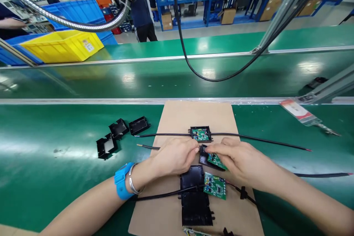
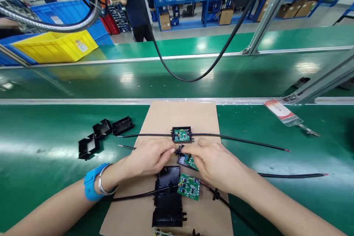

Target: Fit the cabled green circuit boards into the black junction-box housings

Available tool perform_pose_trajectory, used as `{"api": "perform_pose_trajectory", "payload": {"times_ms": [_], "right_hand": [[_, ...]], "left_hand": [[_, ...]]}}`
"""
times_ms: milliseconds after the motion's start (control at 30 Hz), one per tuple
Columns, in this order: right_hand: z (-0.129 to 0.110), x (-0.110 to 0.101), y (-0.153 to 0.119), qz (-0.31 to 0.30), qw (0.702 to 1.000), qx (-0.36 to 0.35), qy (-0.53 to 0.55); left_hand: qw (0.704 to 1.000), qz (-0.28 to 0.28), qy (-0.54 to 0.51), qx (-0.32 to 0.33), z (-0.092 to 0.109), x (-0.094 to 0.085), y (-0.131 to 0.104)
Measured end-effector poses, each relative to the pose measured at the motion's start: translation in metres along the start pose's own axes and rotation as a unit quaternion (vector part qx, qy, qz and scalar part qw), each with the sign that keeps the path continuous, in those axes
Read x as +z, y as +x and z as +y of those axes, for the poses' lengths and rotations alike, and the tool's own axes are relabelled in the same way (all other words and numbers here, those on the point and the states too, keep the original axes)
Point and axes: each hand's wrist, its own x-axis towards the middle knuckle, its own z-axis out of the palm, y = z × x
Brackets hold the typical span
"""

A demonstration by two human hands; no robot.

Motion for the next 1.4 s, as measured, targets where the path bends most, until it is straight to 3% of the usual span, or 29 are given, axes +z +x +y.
{"api": "perform_pose_trajectory", "payload": {"times_ms": [200,367,467,600,700,867,1000,1167,1267,1400], "right_hand": [[-0.007,0.008,0.001,-0.07,0.987,0.013,-0.146],[-0.017,0.006,0.008,-0.09,0.976,-0.005,-0.2],[-0.024,0.005,0.011,-0.089,0.967,-0.016,-0.237],[-0.028,0.007,0.013,-0.089,0.963,-0.047,-0.252],[-0.029,0.009,0.016,-0.09,0.965,-0.05,-0.239],[-0.024,0.009,0.016,-0.113,0.972,0.002,-0.205],[-0.013,0.006,0.003,-0.074,0.992,0.012,-0.098],[-0.002,0.005,-0.012,-0.042,0.994,0.074,-0.072],[0.005,0.005,-0.012,-0.06,0.992,0.061,-0.095],[0.014,0.002,-0.003,-0.033,0.995,-0.016,-0.091]], "left_hand": [[0.999,-0.039,0.003,0.013,-0.008,0.007,0.011],[0.998,-0.046,0.027,-0.039,-0.01,0.017,0.012],[0.999,-0.007,0.031,-0.035,-0.008,0.022,0.005],[0.997,0.067,-0.032,0.038,-0.009,0.025,-0.001],[0.996,0.07,-0.031,0.048,-0.011,0.029,0.001],[0.999,0.034,0.005,0.04,-0.01,0.024,0.007],[1.0,-0.003,-0.016,-0.011,0.0,0.008,0.009],[0.998,-0.069,-0.009,0.008,0.019,0.002,0.021],[0.995,-0.1,0.007,-0.014,0.023,0.004,0.029],[0.995,-0.087,-0.013,-0.042,0.022,0.005,0.03]]}}
